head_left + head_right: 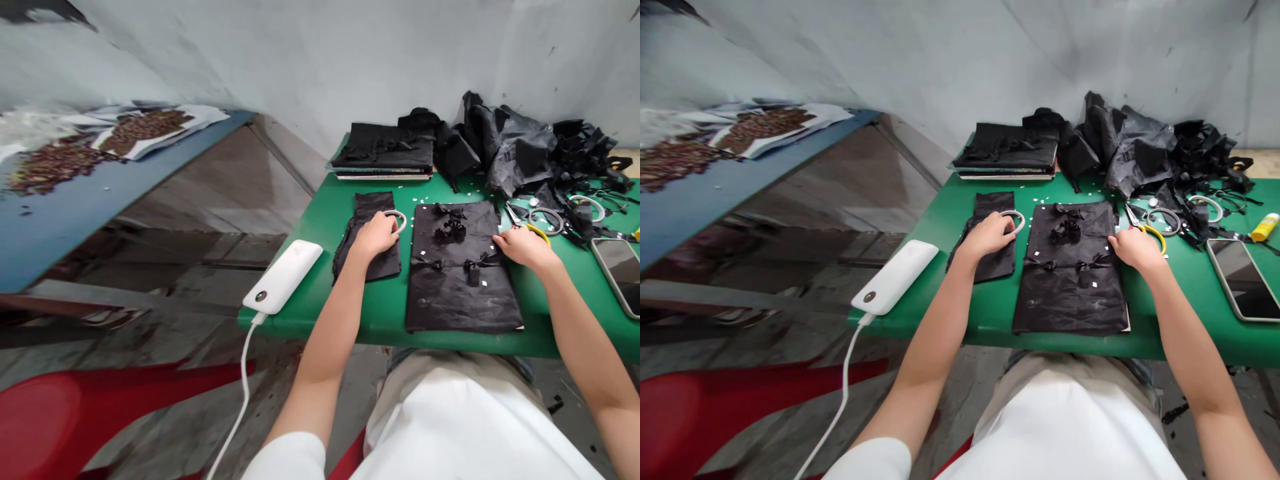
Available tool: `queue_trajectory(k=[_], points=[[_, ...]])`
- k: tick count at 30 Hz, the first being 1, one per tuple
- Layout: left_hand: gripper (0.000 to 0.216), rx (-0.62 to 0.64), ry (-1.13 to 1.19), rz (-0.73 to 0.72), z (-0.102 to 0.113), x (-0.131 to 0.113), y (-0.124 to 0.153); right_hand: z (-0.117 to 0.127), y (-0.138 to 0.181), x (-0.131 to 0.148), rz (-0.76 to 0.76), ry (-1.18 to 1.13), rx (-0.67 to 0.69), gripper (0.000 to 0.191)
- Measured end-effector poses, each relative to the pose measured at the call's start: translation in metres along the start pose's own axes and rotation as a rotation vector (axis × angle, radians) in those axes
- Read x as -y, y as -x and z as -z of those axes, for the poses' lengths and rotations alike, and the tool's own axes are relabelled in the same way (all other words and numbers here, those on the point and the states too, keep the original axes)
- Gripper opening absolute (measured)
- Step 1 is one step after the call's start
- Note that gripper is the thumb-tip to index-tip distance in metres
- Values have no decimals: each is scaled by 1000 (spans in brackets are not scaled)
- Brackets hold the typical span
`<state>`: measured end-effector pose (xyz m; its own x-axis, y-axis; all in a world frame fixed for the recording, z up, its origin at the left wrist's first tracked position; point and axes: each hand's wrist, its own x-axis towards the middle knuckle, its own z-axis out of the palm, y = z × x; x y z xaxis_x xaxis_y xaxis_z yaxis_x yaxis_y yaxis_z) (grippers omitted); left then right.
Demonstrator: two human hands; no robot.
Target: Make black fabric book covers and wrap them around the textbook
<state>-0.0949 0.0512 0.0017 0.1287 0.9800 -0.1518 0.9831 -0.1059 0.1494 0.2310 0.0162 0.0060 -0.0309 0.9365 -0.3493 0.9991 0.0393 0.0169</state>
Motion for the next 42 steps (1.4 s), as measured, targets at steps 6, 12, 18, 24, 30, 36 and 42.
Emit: queue_trajectory(k=[6,12,18,24,30,36,42], points=[[17,-157,53,51,-6,-3,-3,-2,-1,-2,-10,14,-22,49],[19,-339,168,-7,-14,-4,-16,-2,-2,-6,-5,16,-13,42],[22,-338,196,-128,-29,-4,-43,-1,-4,-5,11,12,-1,44],[31,-391,273,-214,-39,2,-57,1,-2,-3,1,-4,13,46],[42,-397,322,-247,-37,0,-49,3,-1,-4,7,-17,30,46],[22,-159,400,86,-17,-15,-18,4,0,-3,19,-12,34,45],[46,202,556,40,-3,-19,-1,1,0,3,-30,18,-16,50]])
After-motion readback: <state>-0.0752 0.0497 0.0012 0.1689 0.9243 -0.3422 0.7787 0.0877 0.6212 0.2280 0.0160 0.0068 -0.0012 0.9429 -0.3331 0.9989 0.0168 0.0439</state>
